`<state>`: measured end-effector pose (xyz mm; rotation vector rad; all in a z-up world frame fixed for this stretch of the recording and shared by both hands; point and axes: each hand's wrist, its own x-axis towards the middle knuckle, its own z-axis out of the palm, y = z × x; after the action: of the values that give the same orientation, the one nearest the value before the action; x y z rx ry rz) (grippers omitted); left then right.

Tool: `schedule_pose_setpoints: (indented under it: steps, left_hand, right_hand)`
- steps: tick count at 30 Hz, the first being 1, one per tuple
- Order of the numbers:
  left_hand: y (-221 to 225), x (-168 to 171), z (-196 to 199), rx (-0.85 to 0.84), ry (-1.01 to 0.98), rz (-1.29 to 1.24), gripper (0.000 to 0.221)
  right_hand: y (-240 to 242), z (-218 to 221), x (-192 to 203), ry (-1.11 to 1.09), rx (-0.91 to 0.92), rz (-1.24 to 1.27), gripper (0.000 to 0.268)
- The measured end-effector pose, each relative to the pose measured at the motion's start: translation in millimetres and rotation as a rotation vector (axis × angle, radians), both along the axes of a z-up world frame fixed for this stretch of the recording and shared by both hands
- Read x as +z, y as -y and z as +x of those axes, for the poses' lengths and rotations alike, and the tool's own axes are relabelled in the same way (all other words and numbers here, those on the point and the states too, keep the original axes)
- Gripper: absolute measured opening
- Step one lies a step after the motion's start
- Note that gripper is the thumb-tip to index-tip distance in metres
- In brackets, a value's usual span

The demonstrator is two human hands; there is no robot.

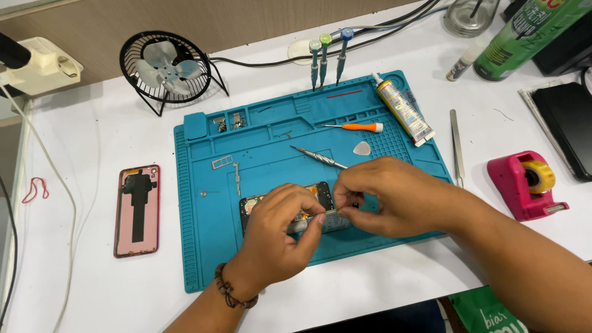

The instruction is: The person replaces a smartphone battery. They apply adhesive to the phone's internal frame, then place the battery into the phone and press it into place.

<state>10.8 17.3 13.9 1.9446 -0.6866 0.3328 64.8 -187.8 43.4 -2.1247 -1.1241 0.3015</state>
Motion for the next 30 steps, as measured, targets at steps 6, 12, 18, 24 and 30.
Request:
schedule_pose_setpoints:
  steps: [6, 12, 18, 24, 30]
  left_hand:
    - [0.1, -0.4, 0.1, 0.001, -0.007, 0.020, 0.004]
    - [-8.0, 8.1, 3.7, -0.023, 0.047, 0.129, 0.013]
    - [-36.0, 33.0, 13.9, 0.025, 0.115, 0.549, 0.050]
    - [-38.4, 8.1, 19.7, 0.027, -0.185, 0.865, 0.056]
    - [-36.9, 5.3, 22.3, 0.020, -0.277, 0.848, 0.066]
  right_hand:
    - [0.3, 0.9, 0.6, -0.038, -0.009, -0.009, 0.007]
    - [-3.2, 2.4, -11.7, -0.098, -0.036, -0.201, 0.011]
    - [9.3, 10.7, -4.1, -0.042, -0.115, 0.037, 0.010]
    - [18.6, 13.5, -9.8, -0.221, -0.499, 0.343, 0.013]
    - [16.1, 17.7, -16.1, -0.381, -0.470, 0.411, 0.011]
